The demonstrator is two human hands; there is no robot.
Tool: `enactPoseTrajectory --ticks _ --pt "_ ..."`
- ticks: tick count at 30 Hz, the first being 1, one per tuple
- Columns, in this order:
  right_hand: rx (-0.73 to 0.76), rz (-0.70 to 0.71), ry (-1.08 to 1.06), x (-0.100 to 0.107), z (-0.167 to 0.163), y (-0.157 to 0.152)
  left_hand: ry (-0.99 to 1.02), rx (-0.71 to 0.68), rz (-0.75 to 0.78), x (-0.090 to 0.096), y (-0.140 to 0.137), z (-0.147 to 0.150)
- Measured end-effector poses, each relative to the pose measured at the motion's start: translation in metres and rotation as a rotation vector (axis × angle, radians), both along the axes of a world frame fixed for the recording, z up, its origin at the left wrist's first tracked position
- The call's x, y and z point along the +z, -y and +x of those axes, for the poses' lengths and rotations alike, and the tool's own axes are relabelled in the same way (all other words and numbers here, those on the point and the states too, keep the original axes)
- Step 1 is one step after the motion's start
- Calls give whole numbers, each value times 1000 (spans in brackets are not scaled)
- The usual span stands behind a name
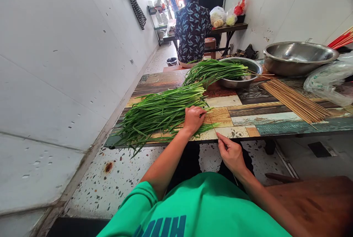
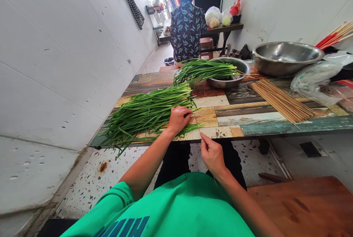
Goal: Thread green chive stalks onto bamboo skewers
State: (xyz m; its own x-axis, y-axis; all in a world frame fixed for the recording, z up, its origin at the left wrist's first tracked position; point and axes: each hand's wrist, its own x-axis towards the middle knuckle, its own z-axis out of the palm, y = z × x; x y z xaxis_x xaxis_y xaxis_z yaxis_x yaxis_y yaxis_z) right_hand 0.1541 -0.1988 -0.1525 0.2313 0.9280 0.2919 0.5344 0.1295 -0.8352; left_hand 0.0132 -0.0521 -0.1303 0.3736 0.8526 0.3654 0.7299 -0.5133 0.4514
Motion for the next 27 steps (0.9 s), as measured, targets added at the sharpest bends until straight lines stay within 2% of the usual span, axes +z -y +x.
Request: enactPoseTrajectory --ticks 7,15,27 --pt "7 6 -15 3 0 2 -7 17 -20 -2 -1 0" --pt "-11 30 -17 -5 0 0 14 18 -23 2 2 1" --pt "-6 -26 -35 -2 -2 1 232 -25 -145 0 -2 2"
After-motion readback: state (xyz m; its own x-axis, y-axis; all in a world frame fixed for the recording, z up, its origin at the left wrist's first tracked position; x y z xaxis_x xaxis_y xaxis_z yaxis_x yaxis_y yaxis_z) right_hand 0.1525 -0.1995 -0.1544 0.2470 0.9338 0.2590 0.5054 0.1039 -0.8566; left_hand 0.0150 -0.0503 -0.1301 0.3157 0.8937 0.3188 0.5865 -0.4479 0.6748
